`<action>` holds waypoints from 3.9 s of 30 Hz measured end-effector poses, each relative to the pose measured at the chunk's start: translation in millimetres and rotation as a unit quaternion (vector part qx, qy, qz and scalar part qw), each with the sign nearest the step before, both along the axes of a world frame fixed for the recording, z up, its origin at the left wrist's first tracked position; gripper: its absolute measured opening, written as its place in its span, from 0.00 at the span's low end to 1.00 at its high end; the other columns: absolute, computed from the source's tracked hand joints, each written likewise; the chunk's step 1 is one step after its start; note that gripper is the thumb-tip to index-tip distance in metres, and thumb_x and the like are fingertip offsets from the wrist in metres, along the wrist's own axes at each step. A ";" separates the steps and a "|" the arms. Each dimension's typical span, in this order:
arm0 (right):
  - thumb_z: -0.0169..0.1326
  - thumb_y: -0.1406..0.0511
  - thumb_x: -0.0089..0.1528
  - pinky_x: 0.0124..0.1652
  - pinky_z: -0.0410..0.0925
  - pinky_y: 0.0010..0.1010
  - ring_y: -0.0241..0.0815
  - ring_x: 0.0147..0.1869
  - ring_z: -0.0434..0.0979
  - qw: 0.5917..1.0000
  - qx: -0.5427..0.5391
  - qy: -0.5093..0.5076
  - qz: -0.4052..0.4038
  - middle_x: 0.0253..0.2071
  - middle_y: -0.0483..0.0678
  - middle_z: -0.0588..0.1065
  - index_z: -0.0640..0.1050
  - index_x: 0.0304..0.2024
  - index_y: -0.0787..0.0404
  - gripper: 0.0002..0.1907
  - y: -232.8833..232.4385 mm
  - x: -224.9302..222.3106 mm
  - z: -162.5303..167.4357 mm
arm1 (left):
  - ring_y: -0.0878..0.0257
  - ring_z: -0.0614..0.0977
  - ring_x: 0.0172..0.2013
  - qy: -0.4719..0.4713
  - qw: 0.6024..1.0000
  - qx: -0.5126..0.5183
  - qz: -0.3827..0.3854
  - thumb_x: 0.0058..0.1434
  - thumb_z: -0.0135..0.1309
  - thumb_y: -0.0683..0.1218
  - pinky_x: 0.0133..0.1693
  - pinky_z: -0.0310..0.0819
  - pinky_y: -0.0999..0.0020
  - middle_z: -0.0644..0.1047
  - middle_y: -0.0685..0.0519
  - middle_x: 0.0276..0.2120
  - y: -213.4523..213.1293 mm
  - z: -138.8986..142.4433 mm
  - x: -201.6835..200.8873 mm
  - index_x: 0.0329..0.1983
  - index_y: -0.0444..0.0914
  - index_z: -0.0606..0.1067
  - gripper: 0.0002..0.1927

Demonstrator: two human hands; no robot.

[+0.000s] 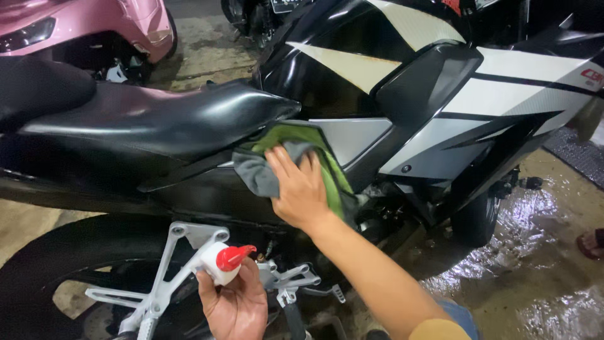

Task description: The person applies liquid from a white bottle with a red nozzle onto a black motorcycle and wipes the surfaces with a green and gray cloth. The person cleans the rear fender, side panels, seat, and rear wheel area.

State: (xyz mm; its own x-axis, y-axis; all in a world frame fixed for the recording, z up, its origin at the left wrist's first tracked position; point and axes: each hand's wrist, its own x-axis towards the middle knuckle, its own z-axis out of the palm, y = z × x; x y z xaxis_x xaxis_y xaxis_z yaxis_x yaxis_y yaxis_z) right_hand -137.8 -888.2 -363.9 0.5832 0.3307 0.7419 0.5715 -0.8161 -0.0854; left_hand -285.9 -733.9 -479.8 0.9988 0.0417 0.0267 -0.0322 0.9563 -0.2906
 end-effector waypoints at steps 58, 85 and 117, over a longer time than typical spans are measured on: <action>0.57 0.62 0.56 0.62 0.57 0.57 0.64 0.57 0.72 0.989 0.013 -0.136 -0.047 0.53 0.46 0.77 0.79 0.56 0.54 0.24 -2.9 25.8 0.9 | 0.46 0.82 0.50 0.083 0.994 -0.011 0.075 0.57 0.66 0.54 0.47 0.85 0.54 0.82 0.43 0.48 32.9 -6.7 -10.9 0.53 0.37 0.78 0.25; 0.57 0.60 0.48 0.62 0.56 0.56 0.54 0.45 0.77 0.975 -0.204 -0.052 0.078 0.72 0.44 0.67 0.70 0.69 0.44 0.43 73.2 -12.3 -37.2 | 0.49 0.81 0.52 -0.020 0.997 -0.031 0.075 0.57 0.66 0.53 0.51 0.83 0.57 0.82 0.46 0.49 62.1 20.6 -35.2 0.52 0.36 0.79 0.23; 0.57 0.65 0.51 0.69 0.60 0.54 0.52 0.57 0.77 0.907 -0.175 -0.034 0.381 0.62 0.49 0.76 0.74 0.65 0.58 0.36 176.1 -54.4 -62.8 | 0.52 0.79 0.55 -0.140 0.964 -0.044 0.220 0.61 0.68 0.47 0.54 0.83 0.59 0.81 0.48 0.49 138.3 50.1 -89.4 0.53 0.36 0.80 0.19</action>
